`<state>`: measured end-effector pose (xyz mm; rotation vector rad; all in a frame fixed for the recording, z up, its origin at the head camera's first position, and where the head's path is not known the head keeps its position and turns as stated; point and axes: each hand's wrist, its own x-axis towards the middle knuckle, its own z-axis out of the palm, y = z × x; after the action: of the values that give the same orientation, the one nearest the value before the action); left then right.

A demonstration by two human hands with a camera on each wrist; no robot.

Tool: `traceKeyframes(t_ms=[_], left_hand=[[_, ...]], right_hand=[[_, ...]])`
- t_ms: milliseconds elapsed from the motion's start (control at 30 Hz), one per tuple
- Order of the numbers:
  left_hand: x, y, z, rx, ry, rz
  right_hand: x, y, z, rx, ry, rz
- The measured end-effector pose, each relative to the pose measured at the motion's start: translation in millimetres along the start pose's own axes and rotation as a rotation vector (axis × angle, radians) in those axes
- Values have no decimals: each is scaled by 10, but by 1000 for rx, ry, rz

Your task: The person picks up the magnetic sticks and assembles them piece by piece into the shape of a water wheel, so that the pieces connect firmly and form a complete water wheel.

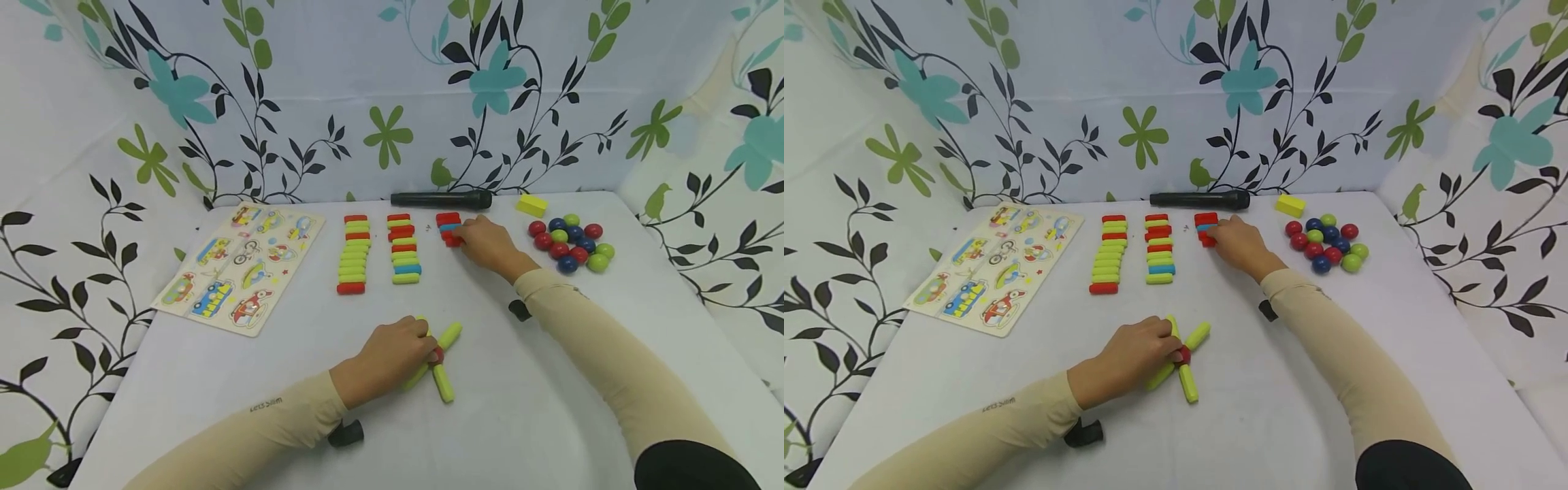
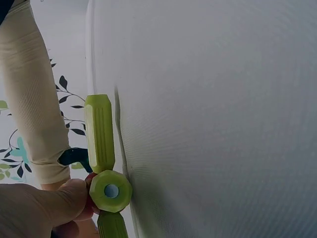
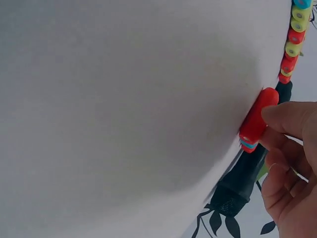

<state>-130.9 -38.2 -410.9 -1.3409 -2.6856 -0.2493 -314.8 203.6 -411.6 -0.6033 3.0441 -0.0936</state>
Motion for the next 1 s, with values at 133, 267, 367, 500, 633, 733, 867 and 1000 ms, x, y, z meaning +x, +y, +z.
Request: traceKeyframes(t_ms=[133, 267, 367, 500, 633, 733, 867, 1000], left_hand=[[4, 19, 14, 21, 4, 11], [7, 15, 22, 33, 6, 15], [11, 17, 21, 27, 4, 15], [8, 42, 31, 22, -6, 2], [13, 54, 35, 42, -6, 2], [19, 50, 24, 70, -1, 1], [18, 50, 12, 80, -7, 0], [23, 49, 12, 79, -9, 9]], right_hand=[[-60, 37, 39, -4, -38, 19], [-199, 56, 10, 33, -92, 27], [-414, 24, -65, 94, -109, -5], [-858, -94, -180, 197, -132, -112], [-1268, -276, -230, 253, -194, -218], [-1443, -433, -205, 258, -218, -279], [-1547, -622, -110, 245, -204, -342], [-1583, -729, -27, 212, -147, -378]])
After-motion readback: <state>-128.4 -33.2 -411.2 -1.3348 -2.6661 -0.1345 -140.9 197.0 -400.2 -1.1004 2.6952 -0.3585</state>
